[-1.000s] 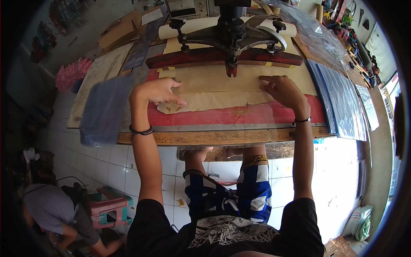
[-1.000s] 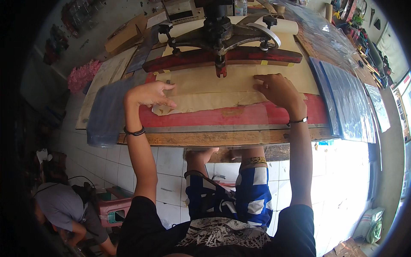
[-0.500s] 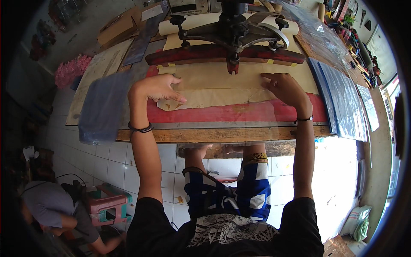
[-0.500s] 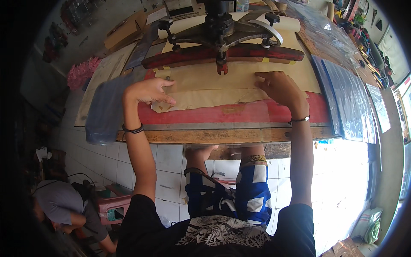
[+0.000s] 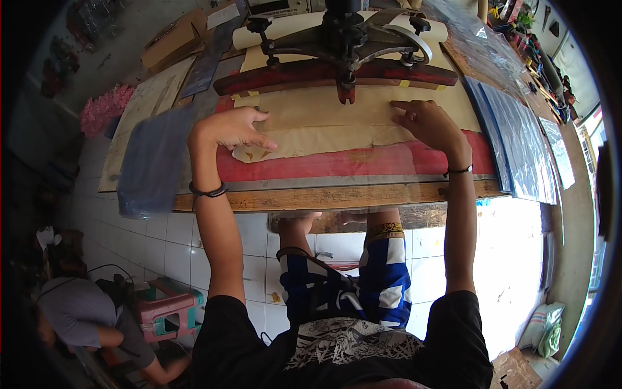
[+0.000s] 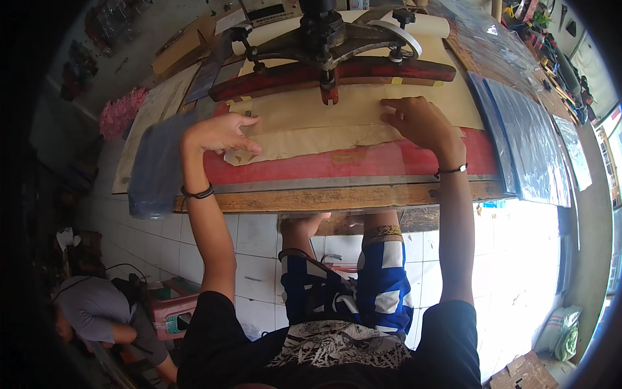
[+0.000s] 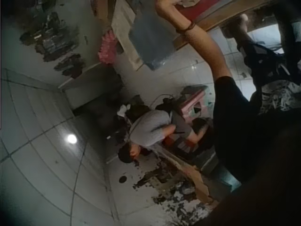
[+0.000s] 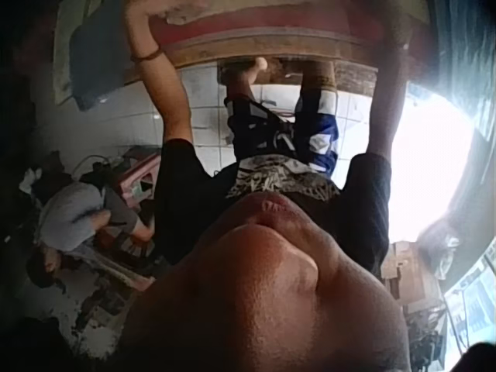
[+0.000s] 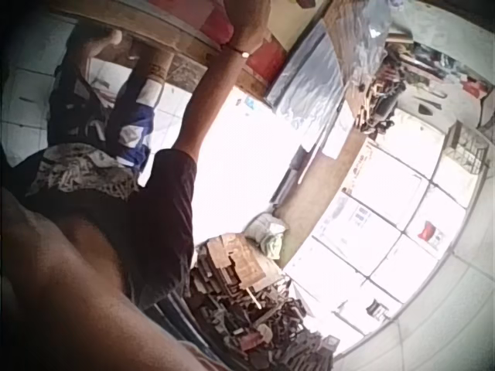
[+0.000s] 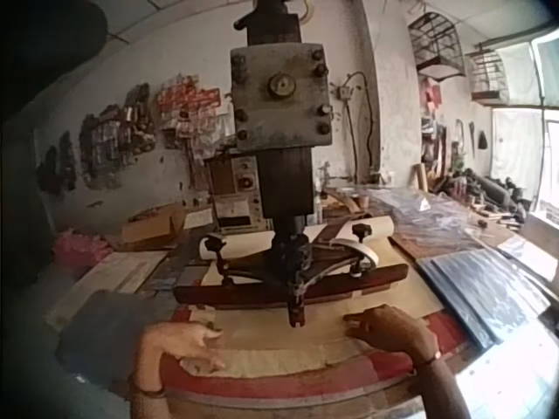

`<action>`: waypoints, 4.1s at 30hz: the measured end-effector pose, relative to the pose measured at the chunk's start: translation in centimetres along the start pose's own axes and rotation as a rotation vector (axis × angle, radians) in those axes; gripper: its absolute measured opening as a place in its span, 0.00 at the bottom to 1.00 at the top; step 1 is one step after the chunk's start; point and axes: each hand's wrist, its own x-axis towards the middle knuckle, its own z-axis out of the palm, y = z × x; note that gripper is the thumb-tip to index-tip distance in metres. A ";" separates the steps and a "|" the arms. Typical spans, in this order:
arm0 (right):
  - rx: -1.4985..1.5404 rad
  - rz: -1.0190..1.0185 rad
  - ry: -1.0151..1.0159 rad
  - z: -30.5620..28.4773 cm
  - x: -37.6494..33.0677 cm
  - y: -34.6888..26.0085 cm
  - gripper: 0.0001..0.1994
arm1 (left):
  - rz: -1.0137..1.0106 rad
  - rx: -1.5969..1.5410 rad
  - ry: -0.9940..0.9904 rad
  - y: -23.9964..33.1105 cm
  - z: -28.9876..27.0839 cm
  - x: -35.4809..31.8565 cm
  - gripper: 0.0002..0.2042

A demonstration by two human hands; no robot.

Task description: The person separates plastic film by hand, positions it onto the worktable under the press mechanism, and smooths it flat across the surface.

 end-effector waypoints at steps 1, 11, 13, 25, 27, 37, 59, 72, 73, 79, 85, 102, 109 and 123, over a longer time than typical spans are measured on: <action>0.011 -0.009 0.012 0.0 0.0 0.0 0.18 | 0.001 -0.004 -0.013 0.0 -0.1 0.0 0.47; 0.001 -0.015 0.004 -0.2 0.0 -0.3 0.18 | 0.010 -0.029 -0.003 -0.5 0.0 0.2 0.47; -0.002 -0.021 0.007 -0.2 0.0 -0.2 0.18 | 0.012 -0.028 -0.010 -0.4 -0.1 0.2 0.48; 0.026 -0.016 0.019 0.2 -0.1 0.0 0.18 | -0.041 -0.029 -0.009 -0.1 0.5 0.2 0.45; 0.029 0.003 -0.001 -0.1 0.1 -0.4 0.18 | -0.039 -0.024 -0.007 -0.1 0.4 0.1 0.45; 0.022 0.003 0.006 -0.1 0.1 -0.1 0.18 | -0.047 -0.037 -0.011 0.0 0.4 0.3 0.45; -0.108 0.094 0.079 0.6 -0.1 -0.3 0.15 | -0.013 0.021 0.052 -0.9 0.6 0.8 0.47; -0.098 0.007 0.086 0.3 -0.3 -0.8 0.15 | -0.048 0.006 0.016 -0.9 0.2 0.3 0.47; -0.105 0.015 0.054 0.1 -0.3 -1.1 0.16 | -0.036 0.012 0.015 -1.3 0.1 0.5 0.49; -0.077 -0.008 0.094 0.5 -0.4 -0.4 0.16 | 0.020 -0.051 0.043 -2.4 0.1 1.2 0.50; -0.077 0.028 0.050 0.0 -0.4 -0.8 0.17 | -0.075 -0.032 0.060 -1.9 0.2 0.9 0.51; -0.098 -0.001 0.106 1.2 0.3 0.2 0.16 | -0.093 0.004 0.048 -1.7 0.3 0.9 0.53; -0.063 -0.015 0.081 0.8 0.2 0.6 0.15 | -0.076 0.039 0.058 -2.0 0.2 1.0 0.53; -0.196 -0.183 0.276 3.3 2.1 0.9 0.28 | -0.092 0.032 0.072 -1.8 0.1 1.1 0.51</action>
